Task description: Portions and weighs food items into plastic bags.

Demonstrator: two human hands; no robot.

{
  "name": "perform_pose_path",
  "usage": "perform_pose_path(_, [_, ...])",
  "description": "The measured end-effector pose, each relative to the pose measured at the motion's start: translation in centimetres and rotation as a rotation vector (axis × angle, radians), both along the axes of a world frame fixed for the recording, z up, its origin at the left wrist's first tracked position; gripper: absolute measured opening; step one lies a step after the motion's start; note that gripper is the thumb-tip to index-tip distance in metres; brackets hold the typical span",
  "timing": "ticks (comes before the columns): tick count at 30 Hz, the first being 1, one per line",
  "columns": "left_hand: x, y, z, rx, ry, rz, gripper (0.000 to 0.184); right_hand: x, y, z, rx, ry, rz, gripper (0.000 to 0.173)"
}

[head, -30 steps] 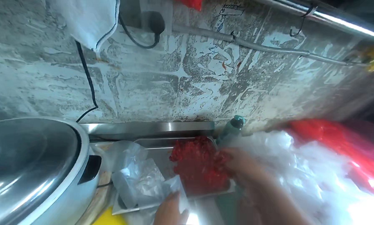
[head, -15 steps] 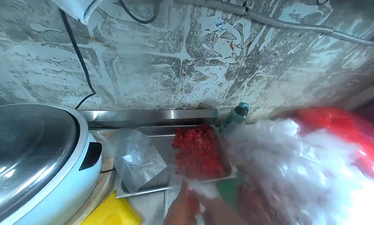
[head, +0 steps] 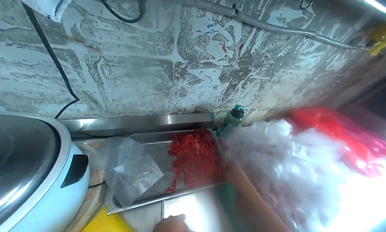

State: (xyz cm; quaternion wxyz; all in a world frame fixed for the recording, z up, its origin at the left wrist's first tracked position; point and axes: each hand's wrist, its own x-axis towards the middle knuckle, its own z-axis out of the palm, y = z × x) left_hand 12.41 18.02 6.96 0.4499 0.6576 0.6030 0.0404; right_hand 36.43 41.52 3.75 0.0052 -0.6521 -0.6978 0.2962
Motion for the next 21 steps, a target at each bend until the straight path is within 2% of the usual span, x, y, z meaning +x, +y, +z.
perform_pose_path(3, [1.0, 0.0, 0.1, 0.022, 0.029, -0.047, 0.036, -1.9, 0.6, -2.2, -0.086, -0.217, 0.047, 0.043])
perform_pose_path(6, [2.1, 0.1, 1.4, 0.082, -0.188, 0.022, 0.044, -3.6, 0.4, -3.4, -0.100, -0.287, 0.157, 0.064])
perform_pose_path(7, [2.2, 0.2, 2.0, 0.093, -0.247, 0.046, 0.047, -4.2, 0.3, -3.5, -0.080, -0.287, 0.189, 0.062])
perform_pose_path(10, [1.8, 0.4, 2.5, 0.156, -0.271, 0.108, 0.046, -4.9, 0.1, -4.0, -0.032, -0.297, 0.219, 0.036])
perform_pose_path(13, [0.2, 1.2, 1.6, 0.086, -0.159, 0.165, 0.062, -4.4, 0.9, -3.5, -0.016, -0.191, 0.173, 0.031])
perform_pose_path(16, [-0.5, 1.6, 1.4, 0.035, -0.161, 0.199, 0.063, -3.7, 0.7, -0.5, 0.058, 0.038, 0.100, 0.026])
perform_pose_path(18, [-0.4, 1.6, 2.9, 0.015, -0.181, 0.211, 0.061, -3.1, -0.4, 2.3, 0.119, 0.185, 0.091, 0.022])
perform_pose_path(21, [-0.4, 1.8, 1.8, 0.065, -0.188, 0.221, 0.067, -2.7, -2.4, 7.0, 0.213, 0.354, 0.082, 0.017])
